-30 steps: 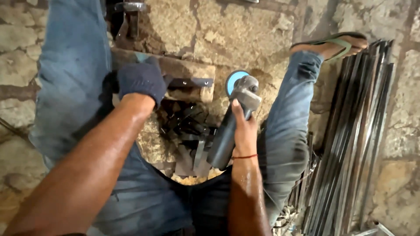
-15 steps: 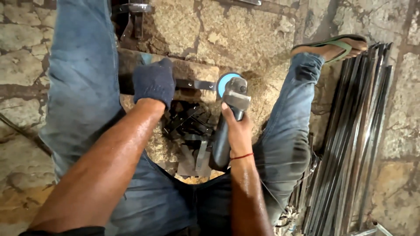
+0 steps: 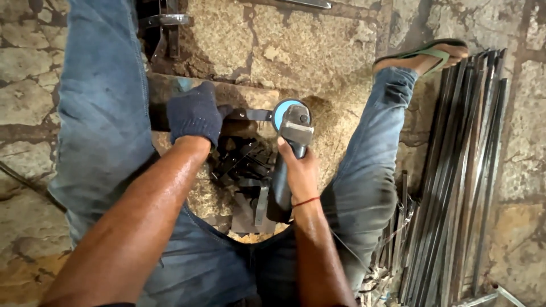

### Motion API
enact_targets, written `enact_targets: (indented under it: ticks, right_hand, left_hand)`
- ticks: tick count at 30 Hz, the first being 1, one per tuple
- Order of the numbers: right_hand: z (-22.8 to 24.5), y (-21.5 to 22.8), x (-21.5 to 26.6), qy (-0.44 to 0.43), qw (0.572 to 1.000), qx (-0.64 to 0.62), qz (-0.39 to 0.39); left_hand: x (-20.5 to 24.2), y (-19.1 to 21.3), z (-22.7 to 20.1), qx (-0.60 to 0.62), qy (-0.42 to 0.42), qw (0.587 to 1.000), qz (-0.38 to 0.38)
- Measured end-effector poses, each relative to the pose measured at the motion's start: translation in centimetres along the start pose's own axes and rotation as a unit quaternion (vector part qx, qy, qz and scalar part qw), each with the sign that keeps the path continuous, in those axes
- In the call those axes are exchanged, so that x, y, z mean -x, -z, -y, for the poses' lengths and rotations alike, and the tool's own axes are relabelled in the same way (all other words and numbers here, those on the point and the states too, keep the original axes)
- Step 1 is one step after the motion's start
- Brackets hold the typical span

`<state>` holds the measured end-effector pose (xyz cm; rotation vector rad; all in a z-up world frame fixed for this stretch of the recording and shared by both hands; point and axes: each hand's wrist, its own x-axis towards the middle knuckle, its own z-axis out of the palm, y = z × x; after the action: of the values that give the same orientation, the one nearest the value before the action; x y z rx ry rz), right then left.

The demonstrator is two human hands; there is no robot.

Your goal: The recorder uses an angle grinder to smooth or finish small metal workpieces in a workshop.

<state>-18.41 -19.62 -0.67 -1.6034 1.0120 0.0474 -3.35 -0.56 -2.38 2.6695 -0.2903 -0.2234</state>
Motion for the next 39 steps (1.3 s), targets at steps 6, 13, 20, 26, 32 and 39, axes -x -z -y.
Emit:
enact_targets:
  ticks: [6, 13, 20, 26, 32, 39]
  right_hand:
    - [0.4, -0.8, 0.3, 0.091, 0.995, 0.037, 0.006]
    - [0.0, -1.6, -0.1, 0.033, 0.999, 0.034, 0.008]
    - [0.0, -1.3, 0.4, 0.075, 0.995, 0.069, 0.002]
    - [-1.0, -1.2, -0.6, -0.003, 1.0, -0.024, -0.006]
    - [-0.5, -1.5, 0.3, 0.067, 0.997, -0.017, 0.027]
    - [-0.4, -0.7, -0.2, -0.091, 0.992, -0.086, 0.007]
  left_hand:
    - [-0.2, -0.3, 0.2, 0.006, -0.004, 1.0, 0.011]
    - [-0.9, -0.5, 0.1, -0.014, 0.005, 0.999, 0.048]
    - [-1.0, -1.4, 0.9, -0.011, -0.004, 0.999, 0.048]
    - [-0.8, -0.9, 0.8, 0.008, -0.008, 0.999, 0.036]
    - [-0.8, -1.2, 0.8, 0.003, -0.003, 0.999, 0.046]
    - [-1.0, -1.3, 0.6, -0.025, 0.001, 0.999, 0.048]
